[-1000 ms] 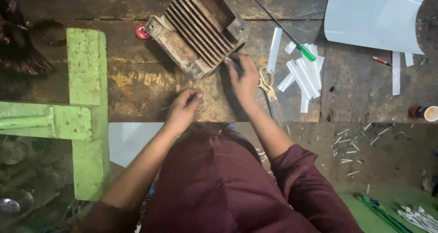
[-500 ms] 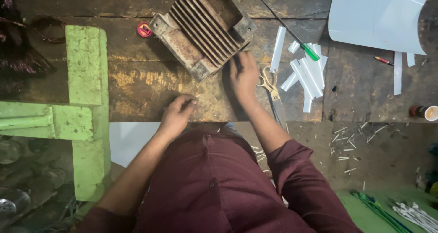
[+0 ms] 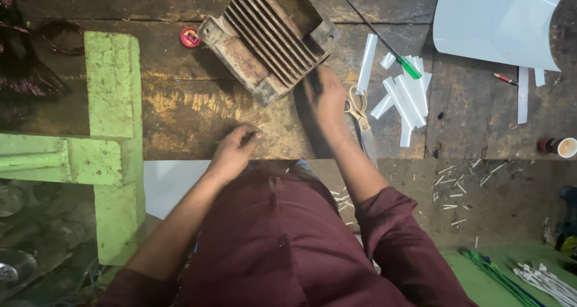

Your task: The person cuts white plastic strips with scissors and folds and inserts the strips into the slots of a finned metal housing on the workbench, working through the strips one at a time. They occasionally set the housing upright and take breaks holding a cup.

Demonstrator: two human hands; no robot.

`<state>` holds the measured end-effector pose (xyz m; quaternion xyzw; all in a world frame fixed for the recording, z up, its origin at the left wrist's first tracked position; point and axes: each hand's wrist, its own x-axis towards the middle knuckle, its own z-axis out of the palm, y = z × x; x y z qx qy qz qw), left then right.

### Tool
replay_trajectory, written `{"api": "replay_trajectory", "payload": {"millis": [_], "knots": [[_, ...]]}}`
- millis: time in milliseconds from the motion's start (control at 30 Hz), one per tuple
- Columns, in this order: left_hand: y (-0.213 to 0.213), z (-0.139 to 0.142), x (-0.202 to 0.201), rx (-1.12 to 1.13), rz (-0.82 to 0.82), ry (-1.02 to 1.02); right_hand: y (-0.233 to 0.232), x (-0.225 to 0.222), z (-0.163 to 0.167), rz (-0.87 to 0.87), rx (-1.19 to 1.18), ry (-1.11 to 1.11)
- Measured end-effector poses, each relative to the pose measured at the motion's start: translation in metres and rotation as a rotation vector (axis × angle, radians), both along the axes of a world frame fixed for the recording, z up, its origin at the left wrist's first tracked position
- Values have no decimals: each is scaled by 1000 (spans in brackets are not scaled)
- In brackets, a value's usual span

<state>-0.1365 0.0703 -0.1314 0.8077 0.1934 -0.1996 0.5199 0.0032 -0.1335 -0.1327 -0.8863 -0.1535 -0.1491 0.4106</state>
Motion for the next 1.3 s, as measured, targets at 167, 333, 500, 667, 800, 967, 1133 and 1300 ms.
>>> {"api": "replay_trajectory", "payload": {"millis": [167,333,500,667,800,967,1133,1300], "knots": [[7,-4,-2,14,-3,-94,-15,-14,3,59,-11,60],[8,-11,-7,29,3,-54,-21,-15,2,69,-160,15],[5,-15,-8,-17,-27,-67,-7,0,-1,82,-77,68],[8,-13,-3,-12,3,-67,-17,-17,6,83,-39,0],[10,-7,-3,7,10,-50,-10,-11,4,11,-83,85],[10,-2,-5,16,-17,-36,-4,-5,7,56,-99,39],[12,-3,-6,-73,96,38,-6,-11,13,-8,-22,154],[10,-8,-12,-25,6,-51,2,-4,9,19,-32,56]]}}
